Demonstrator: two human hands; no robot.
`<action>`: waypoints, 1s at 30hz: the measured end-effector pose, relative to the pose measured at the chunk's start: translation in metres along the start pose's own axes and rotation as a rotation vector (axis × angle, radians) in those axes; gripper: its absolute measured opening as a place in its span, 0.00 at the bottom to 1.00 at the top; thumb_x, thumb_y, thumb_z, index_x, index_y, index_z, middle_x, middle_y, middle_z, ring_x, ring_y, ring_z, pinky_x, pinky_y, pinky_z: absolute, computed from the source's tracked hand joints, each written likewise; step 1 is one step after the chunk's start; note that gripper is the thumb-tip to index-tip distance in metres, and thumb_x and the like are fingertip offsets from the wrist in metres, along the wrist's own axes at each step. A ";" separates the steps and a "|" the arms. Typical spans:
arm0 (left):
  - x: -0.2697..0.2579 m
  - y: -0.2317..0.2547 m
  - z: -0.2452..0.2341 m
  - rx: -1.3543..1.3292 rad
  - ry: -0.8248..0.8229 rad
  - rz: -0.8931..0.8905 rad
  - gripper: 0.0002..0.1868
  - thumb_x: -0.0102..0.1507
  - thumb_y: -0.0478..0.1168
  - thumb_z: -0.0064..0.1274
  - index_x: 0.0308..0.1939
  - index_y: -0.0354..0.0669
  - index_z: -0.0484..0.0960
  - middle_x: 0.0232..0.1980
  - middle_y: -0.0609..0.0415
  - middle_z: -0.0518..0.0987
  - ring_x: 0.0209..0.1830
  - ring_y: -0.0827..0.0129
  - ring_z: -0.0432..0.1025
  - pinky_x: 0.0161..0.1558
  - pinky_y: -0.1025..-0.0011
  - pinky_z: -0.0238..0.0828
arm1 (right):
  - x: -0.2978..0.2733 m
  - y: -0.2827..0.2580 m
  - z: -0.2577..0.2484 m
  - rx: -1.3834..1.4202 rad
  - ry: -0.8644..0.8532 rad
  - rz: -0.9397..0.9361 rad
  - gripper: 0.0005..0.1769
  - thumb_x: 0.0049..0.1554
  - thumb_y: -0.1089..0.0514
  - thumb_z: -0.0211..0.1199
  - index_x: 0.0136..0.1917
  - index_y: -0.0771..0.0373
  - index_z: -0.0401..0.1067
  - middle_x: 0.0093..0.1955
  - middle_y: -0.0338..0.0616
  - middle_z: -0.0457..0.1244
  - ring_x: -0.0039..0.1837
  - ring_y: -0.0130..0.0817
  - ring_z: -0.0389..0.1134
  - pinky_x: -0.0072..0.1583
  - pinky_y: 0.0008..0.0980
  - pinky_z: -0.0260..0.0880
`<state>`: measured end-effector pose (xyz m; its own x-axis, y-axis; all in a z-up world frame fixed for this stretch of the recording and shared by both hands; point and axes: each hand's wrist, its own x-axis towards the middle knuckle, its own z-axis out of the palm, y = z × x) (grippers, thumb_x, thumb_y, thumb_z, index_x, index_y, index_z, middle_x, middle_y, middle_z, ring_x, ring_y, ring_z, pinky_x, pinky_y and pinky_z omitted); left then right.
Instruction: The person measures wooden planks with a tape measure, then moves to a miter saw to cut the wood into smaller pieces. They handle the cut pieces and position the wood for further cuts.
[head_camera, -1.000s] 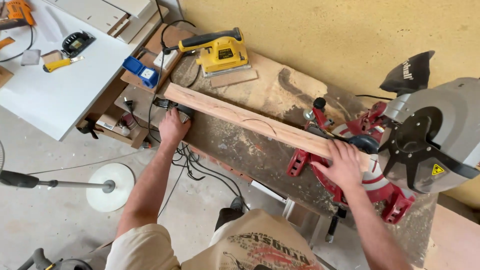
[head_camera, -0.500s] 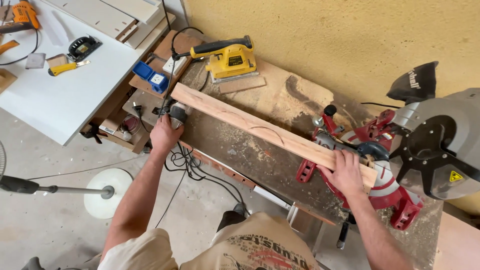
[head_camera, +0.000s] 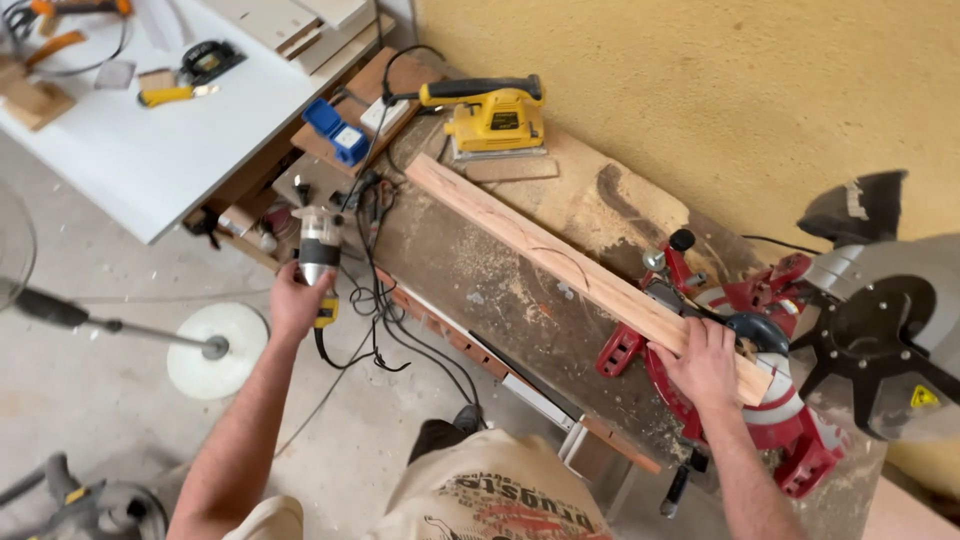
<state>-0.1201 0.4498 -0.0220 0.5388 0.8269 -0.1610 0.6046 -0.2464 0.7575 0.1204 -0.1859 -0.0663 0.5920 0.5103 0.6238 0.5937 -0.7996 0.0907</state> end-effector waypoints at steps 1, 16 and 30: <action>0.000 -0.008 -0.004 -0.005 0.023 -0.018 0.37 0.58 0.58 0.68 0.65 0.43 0.77 0.50 0.45 0.82 0.53 0.51 0.77 0.51 0.50 0.75 | 0.000 0.002 0.001 0.018 0.004 -0.023 0.43 0.41 0.31 0.76 0.57 0.65 0.74 0.54 0.52 0.62 0.56 0.50 0.67 0.62 0.42 0.69; 0.217 -0.048 -0.131 0.126 0.245 -0.154 0.32 0.59 0.49 0.63 0.63 0.41 0.71 0.55 0.48 0.80 0.47 0.57 0.76 0.43 0.56 0.76 | 0.000 0.009 -0.005 -0.152 -0.257 0.083 0.48 0.41 0.24 0.67 0.61 0.62 0.74 0.53 0.55 0.67 0.59 0.55 0.69 0.65 0.51 0.68; 0.510 -0.135 -0.094 0.575 0.222 0.270 0.28 0.58 0.52 0.61 0.53 0.37 0.75 0.45 0.42 0.79 0.38 0.42 0.75 0.35 0.46 0.71 | -0.003 -0.002 -0.021 -0.715 -0.447 -0.031 0.51 0.41 0.18 0.61 0.66 0.51 0.76 0.62 0.35 0.69 0.66 0.29 0.71 0.72 0.25 0.73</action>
<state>0.0177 0.9521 -0.1466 0.6183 0.7679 0.1673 0.7153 -0.6381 0.2851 0.1055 -0.1926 -0.0520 0.8307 0.4921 0.2604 0.2141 -0.7141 0.6665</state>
